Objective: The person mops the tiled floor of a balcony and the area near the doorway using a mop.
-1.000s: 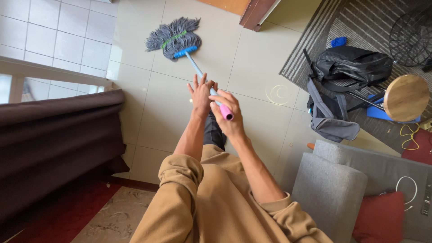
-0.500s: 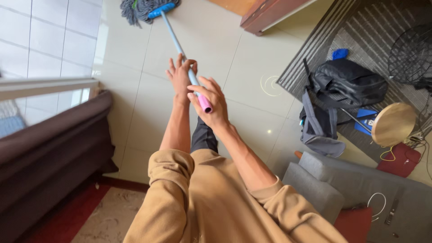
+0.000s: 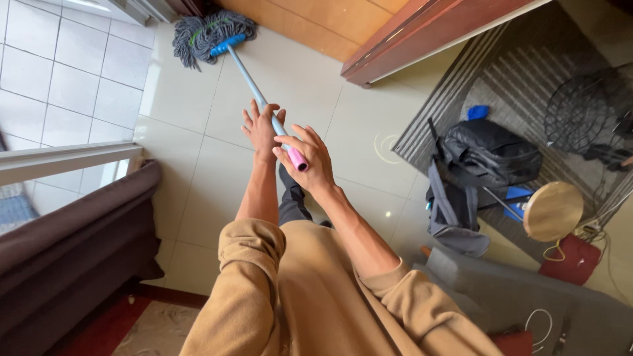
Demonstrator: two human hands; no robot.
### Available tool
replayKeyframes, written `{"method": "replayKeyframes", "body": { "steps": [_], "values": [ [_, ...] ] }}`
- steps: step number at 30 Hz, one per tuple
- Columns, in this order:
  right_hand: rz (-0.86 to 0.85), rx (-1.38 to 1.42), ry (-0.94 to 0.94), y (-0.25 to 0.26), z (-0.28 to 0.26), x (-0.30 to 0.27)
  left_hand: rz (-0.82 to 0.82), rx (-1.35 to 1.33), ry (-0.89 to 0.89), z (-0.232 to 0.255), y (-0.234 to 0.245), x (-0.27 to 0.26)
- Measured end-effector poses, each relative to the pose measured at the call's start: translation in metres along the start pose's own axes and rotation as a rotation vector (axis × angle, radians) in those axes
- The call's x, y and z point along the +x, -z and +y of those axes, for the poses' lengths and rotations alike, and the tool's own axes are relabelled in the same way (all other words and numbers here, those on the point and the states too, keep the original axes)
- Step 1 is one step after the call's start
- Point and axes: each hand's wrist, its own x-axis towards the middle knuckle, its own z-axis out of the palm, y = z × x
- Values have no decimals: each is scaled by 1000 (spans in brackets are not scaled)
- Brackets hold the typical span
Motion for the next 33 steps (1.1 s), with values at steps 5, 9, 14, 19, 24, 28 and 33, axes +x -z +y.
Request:
{"method": "replayKeyframes", "body": {
  "steps": [5,9,14,19,24,28,33],
  "values": [
    [-69,6,-57,17,14,-4,-5,54,-50,6,-13,-6],
    [-71,4,-12,37,28,-20,36,56,-83,11,-30,-29],
    [-242,35,19,81,52,-41,137,13,-59,28,-61,-66],
    [-334,22,27,137,71,-49,214,-50,39,68,-96,-95],
    [-384,54,-21,178,91,-60,296,-73,42,87,-141,-128],
    [-412,100,-81,200,105,-64,370,-29,70,106,-162,-148],
    [-461,185,-142,219,117,-56,352,9,100,130,-165,-161]
  ]
}}
